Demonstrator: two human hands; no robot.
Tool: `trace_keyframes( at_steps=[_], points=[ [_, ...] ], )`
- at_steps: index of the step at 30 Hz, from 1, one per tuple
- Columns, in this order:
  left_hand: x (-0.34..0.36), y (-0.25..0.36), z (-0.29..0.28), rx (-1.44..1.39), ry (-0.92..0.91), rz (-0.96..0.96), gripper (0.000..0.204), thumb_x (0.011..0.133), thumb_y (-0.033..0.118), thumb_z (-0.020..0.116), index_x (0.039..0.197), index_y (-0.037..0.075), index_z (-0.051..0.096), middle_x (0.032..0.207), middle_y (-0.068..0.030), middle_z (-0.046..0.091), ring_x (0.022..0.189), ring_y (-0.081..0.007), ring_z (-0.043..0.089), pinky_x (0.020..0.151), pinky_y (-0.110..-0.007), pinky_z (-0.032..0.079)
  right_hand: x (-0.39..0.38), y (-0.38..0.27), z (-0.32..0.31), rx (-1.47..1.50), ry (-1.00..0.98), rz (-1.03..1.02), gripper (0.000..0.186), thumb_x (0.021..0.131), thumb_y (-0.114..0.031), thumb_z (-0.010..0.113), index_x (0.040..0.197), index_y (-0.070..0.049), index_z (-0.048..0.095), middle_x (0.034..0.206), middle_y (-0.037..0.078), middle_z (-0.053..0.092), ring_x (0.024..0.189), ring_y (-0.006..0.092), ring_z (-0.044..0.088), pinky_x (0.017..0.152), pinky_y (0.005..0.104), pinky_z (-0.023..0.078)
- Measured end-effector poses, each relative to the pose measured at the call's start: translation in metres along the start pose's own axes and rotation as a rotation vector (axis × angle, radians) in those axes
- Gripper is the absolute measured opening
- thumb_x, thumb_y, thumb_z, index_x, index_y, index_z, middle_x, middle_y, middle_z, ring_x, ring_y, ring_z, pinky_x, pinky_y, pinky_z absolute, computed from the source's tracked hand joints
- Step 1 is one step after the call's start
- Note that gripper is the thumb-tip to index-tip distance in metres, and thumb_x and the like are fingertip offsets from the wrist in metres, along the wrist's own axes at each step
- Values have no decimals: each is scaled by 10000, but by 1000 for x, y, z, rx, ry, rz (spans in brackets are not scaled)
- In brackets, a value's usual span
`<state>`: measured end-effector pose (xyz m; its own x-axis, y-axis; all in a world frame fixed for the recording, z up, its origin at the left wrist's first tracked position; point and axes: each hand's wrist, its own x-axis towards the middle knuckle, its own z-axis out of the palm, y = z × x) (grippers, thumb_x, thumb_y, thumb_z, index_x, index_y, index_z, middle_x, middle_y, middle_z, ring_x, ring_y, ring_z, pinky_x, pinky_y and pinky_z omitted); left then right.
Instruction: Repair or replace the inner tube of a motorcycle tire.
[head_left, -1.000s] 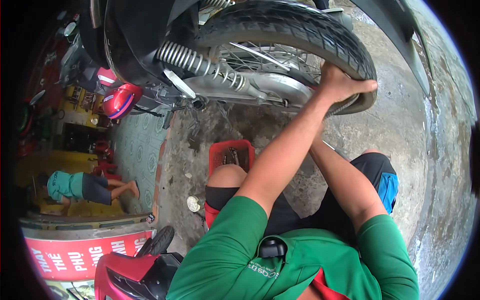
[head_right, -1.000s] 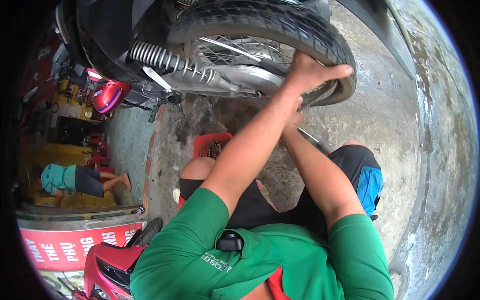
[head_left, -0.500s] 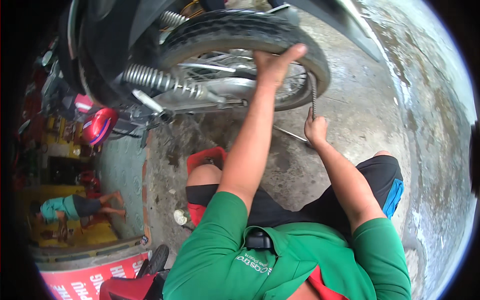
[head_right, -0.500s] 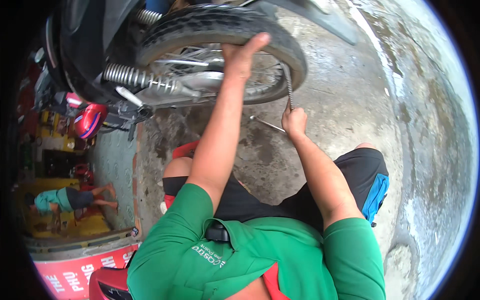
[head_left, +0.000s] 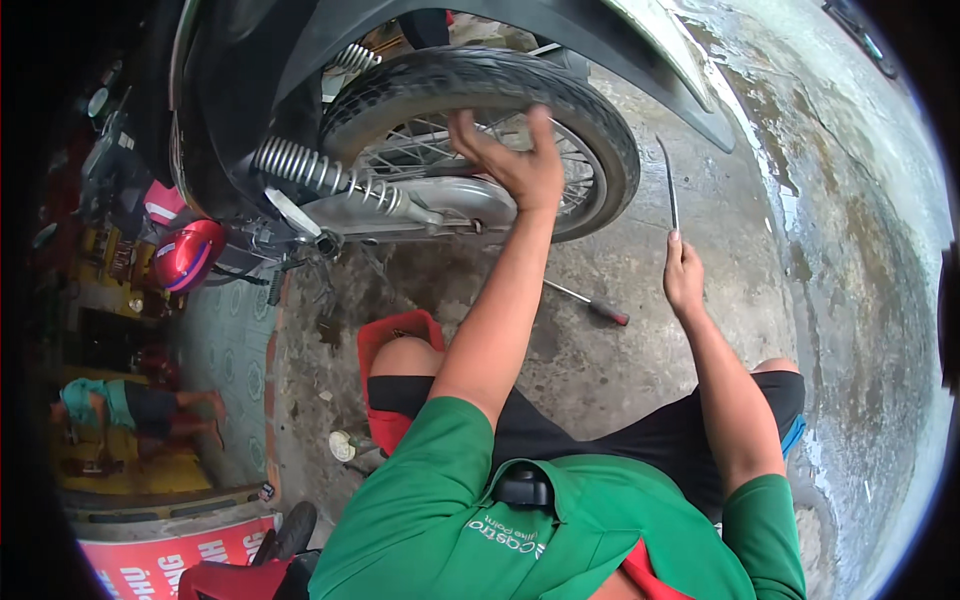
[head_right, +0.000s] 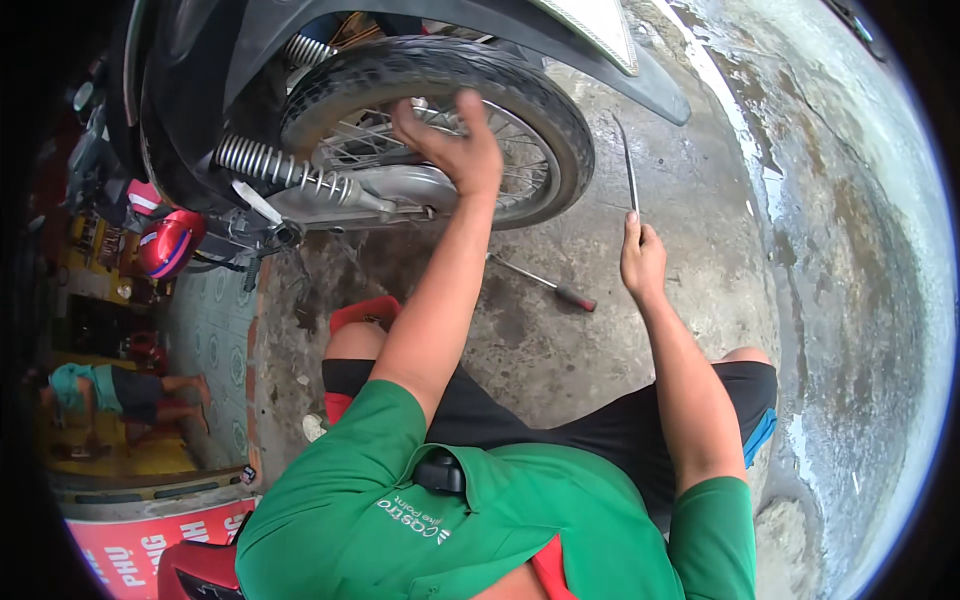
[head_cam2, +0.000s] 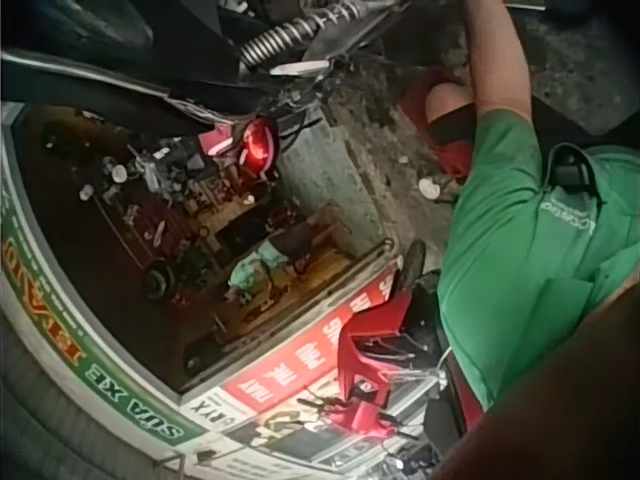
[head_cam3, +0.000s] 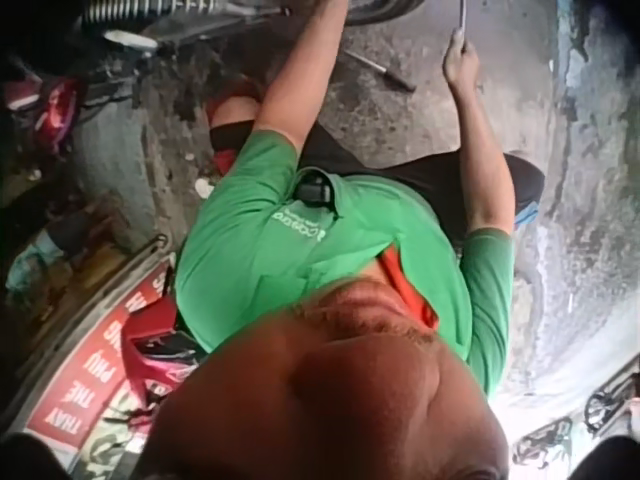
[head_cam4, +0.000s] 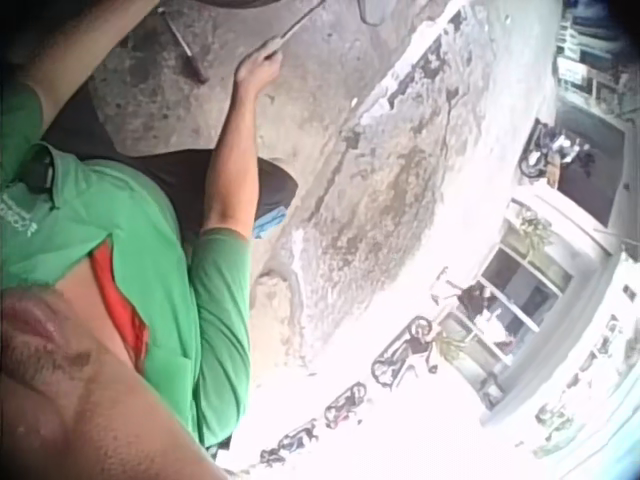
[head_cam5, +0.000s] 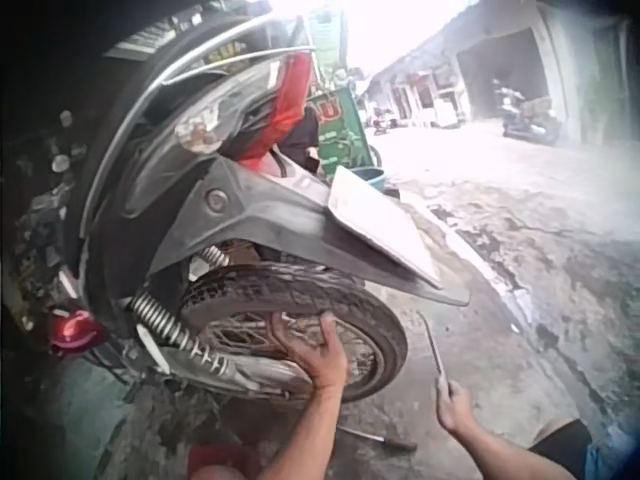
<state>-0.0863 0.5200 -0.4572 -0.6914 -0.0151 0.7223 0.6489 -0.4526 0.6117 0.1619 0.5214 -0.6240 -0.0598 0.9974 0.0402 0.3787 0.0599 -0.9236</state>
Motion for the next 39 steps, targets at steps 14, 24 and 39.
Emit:
trace_keyframes(
  at_steps=[14, 24, 39],
  points=[
    [-14, -13, -11, 261, -521, -124, 688, 584, 307, 1012, 1074, -9, 648, 1036, -101, 684, 938, -227, 655, 851, -362, 535, -57, -31, -15, -223, -186, 75, 655, 1056, -552, 461, 772, 13, 632, 626, 224, 578, 592, 364, 596, 622, 471, 461],
    [-10, -16, -2, 119, -796, -309, 533, 509, 322, 1021, 896, 86, 742, 857, -41, 780, 759, -178, 733, 759, -322, 567, 3, -106, -89, -731, -265, -125, 711, 1023, -616, 469, 753, 0, 696, 708, 260, 654, 773, 472, 668, 736, 536, 531],
    [-4, -13, -3, 133, -838, -143, 510, 650, 256, 991, 1012, 27, 714, 983, -64, 765, 901, -168, 717, 851, -336, 566, -96, -129, 41, 824, -386, 716, 568, 1008, -576, 538, 797, -51, 582, 550, -11, 386, 429, 159, 343, 439, 362, 286]
  ],
)
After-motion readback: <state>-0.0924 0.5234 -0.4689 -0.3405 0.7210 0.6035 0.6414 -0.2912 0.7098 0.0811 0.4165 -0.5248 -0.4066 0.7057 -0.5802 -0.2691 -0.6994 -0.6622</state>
